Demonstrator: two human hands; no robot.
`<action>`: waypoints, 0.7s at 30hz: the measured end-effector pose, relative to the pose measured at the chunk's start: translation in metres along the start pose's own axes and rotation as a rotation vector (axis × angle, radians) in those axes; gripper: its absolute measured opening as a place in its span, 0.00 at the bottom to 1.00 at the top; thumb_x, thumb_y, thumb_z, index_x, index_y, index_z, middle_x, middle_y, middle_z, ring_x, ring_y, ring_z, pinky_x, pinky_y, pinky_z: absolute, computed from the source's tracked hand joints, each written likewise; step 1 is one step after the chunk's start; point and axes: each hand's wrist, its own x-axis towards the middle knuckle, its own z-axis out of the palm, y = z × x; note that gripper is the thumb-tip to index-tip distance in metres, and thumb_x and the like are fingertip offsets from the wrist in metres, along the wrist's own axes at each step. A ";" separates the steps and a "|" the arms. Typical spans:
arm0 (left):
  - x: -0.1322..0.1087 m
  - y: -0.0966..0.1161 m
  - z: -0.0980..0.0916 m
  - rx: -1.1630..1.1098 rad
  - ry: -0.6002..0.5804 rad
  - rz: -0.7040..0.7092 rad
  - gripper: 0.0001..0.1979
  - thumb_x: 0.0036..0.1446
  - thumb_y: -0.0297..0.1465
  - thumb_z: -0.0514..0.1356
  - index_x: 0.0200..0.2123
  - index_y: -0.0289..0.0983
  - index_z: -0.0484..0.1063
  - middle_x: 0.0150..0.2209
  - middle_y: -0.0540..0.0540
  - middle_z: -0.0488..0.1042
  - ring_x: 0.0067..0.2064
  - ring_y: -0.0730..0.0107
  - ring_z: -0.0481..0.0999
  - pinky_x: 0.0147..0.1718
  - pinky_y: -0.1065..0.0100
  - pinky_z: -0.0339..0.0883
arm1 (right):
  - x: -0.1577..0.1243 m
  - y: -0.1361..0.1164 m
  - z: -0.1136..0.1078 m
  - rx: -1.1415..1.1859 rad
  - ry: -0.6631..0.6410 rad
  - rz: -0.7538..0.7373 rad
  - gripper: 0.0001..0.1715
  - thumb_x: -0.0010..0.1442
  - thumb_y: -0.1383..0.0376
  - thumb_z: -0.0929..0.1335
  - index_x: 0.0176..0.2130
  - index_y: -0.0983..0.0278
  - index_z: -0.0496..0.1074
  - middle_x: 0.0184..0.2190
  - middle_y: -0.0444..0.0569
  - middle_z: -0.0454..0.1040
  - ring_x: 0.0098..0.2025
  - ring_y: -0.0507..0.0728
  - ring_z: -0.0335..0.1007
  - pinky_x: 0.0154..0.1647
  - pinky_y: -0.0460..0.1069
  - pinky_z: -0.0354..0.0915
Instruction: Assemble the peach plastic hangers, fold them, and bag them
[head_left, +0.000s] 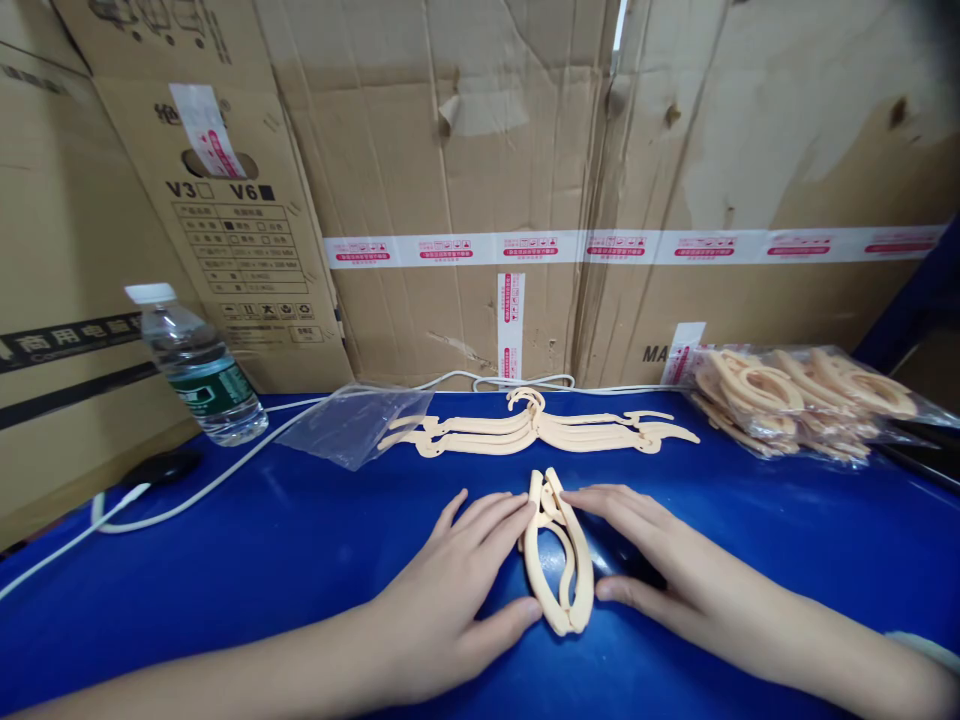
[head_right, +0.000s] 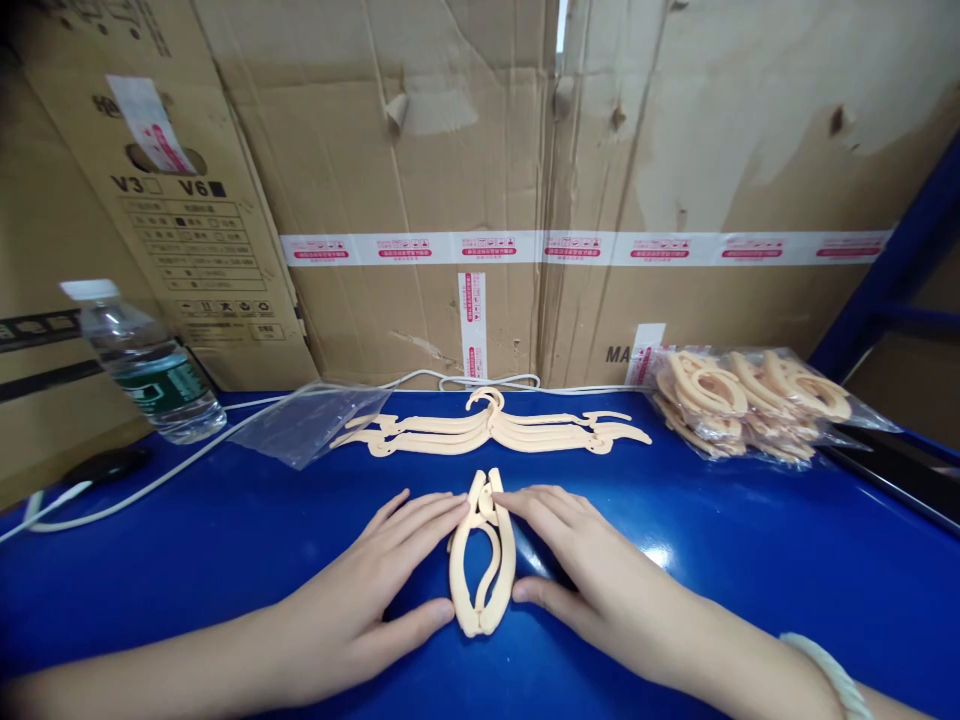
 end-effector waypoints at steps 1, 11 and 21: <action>0.000 -0.001 0.001 0.002 0.010 0.003 0.33 0.62 0.37 0.57 0.67 0.45 0.49 0.68 0.43 0.54 0.68 0.53 0.52 0.64 0.39 0.41 | 0.000 0.000 0.000 0.013 0.015 -0.007 0.30 0.66 0.55 0.66 0.63 0.62 0.57 0.60 0.56 0.64 0.61 0.61 0.58 0.62 0.58 0.59; -0.009 0.003 -0.001 0.032 0.151 0.125 0.21 0.58 0.30 0.60 0.55 0.40 0.64 0.56 0.41 0.67 0.57 0.56 0.67 0.56 0.54 0.64 | -0.003 -0.009 -0.009 -0.092 0.006 -0.141 0.09 0.68 0.65 0.62 0.45 0.61 0.71 0.40 0.50 0.73 0.47 0.60 0.66 0.49 0.57 0.66; -0.010 -0.002 0.000 0.082 0.159 0.132 0.18 0.60 0.29 0.58 0.54 0.39 0.64 0.56 0.41 0.67 0.56 0.58 0.68 0.54 0.58 0.67 | -0.002 -0.013 -0.013 -0.184 -0.098 -0.158 0.25 0.68 0.63 0.63 0.63 0.57 0.62 0.57 0.53 0.69 0.61 0.63 0.61 0.59 0.59 0.64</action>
